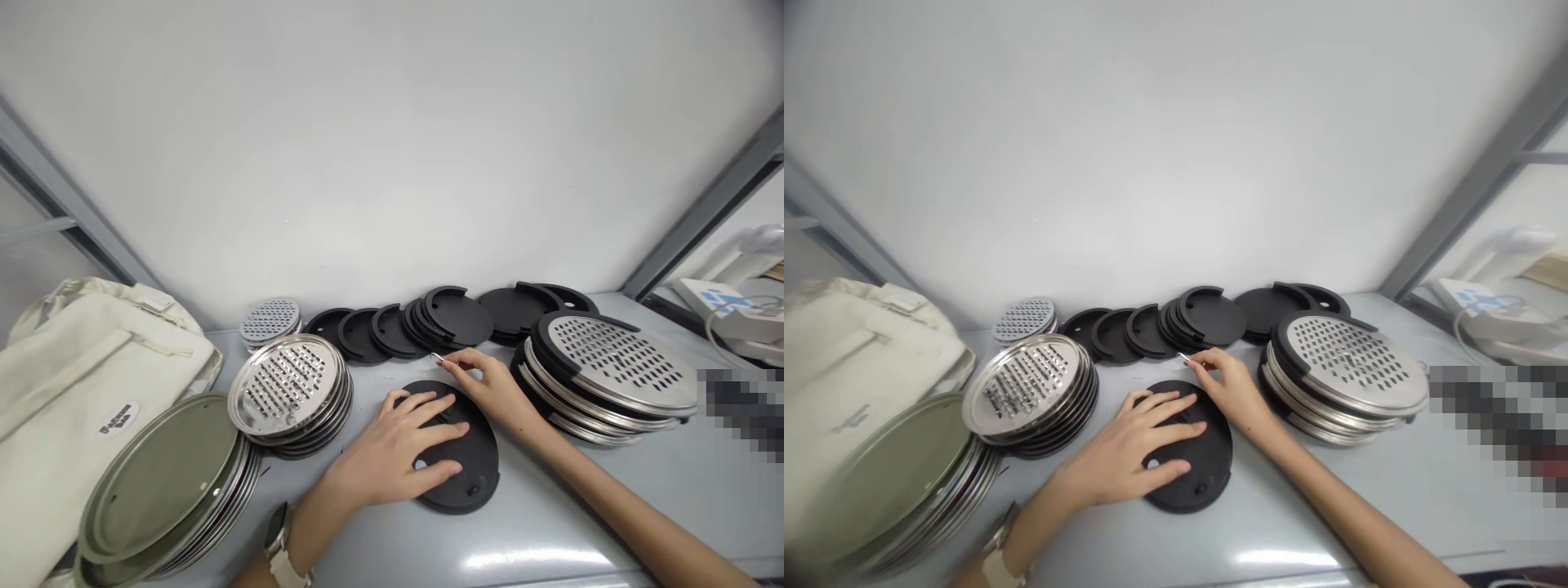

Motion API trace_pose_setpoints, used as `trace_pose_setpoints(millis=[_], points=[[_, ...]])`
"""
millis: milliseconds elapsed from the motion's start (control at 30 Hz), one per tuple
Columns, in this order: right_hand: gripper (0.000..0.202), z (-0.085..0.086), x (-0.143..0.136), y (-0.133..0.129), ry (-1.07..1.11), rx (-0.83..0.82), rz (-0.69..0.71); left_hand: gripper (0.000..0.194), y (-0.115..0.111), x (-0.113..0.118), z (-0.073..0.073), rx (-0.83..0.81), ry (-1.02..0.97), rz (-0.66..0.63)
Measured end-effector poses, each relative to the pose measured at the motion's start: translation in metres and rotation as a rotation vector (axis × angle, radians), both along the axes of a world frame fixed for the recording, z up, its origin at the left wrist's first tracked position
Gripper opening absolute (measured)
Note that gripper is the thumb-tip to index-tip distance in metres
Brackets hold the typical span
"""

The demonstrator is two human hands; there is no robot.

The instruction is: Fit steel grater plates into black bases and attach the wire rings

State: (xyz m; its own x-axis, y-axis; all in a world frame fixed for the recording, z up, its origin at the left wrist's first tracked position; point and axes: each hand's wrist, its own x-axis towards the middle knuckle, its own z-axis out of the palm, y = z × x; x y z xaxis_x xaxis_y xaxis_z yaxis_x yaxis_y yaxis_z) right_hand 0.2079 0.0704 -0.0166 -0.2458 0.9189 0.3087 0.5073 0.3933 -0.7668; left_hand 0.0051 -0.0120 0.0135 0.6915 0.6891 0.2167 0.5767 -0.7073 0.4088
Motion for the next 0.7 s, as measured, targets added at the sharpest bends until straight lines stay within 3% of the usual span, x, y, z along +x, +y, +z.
trace_pose_setpoints(millis=[233,700], points=[[0.025,0.005,0.0,-0.001,0.01,-0.084,0.114,0.033,0.0,-0.001,0.003,0.03,-0.018,0.012],[0.016,0.013,0.003,-0.002,0.019,-0.081,0.076,0.024,0.003,-0.005,0.005,0.099,-0.002,0.032]])
